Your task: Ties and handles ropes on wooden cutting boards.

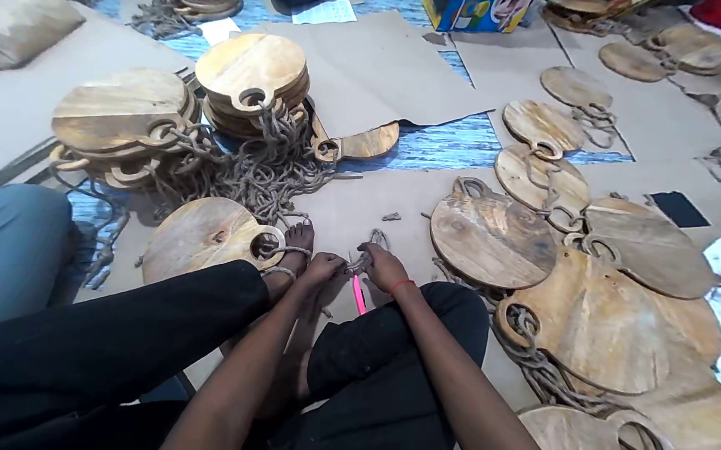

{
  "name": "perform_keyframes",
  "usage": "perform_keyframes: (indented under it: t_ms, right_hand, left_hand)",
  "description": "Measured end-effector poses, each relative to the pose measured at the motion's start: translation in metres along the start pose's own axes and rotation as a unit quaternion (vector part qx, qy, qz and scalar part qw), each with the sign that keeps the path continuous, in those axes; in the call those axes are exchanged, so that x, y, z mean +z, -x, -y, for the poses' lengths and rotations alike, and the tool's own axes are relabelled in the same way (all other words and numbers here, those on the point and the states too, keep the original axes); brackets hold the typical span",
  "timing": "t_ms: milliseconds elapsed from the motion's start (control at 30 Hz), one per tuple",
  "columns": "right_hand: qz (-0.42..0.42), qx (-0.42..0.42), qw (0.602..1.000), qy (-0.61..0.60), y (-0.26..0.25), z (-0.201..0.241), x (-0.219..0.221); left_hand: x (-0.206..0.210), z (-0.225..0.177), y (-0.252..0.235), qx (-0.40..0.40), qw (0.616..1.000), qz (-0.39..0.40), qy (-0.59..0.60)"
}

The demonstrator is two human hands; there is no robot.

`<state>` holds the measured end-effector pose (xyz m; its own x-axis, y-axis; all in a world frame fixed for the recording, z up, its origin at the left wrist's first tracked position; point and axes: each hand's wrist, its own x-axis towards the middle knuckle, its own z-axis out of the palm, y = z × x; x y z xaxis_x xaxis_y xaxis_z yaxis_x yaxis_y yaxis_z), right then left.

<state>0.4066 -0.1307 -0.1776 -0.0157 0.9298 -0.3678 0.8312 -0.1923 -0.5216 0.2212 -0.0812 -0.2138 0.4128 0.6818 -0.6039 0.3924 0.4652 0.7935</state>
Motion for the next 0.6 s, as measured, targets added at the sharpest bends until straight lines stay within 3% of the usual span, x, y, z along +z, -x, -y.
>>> perform_keyframes:
  t_ms: [200,400,500,600]
  right_hand:
    - [0.044,0.008,0.997,-0.062,-0.021,-0.012,0.015]
    - [0.118,0.065,0.987,-0.092,-0.027,-0.010,0.010]
    - [0.087,0.048,0.990,-0.100,-0.026,-0.009,0.012]
    - [-0.006,0.026,0.991,-0.130,-0.013,-0.008,0.019]
  left_hand:
    - [-0.004,0.007,-0.006,0.009,0.998,0.014,-0.058]
    - [0.002,0.007,-0.010,0.019,0.999,-0.008,-0.032]
    - [0.002,0.005,-0.008,0.019,0.999,-0.028,-0.032]
    - [0.003,0.004,-0.007,0.024,0.996,-0.040,-0.076]
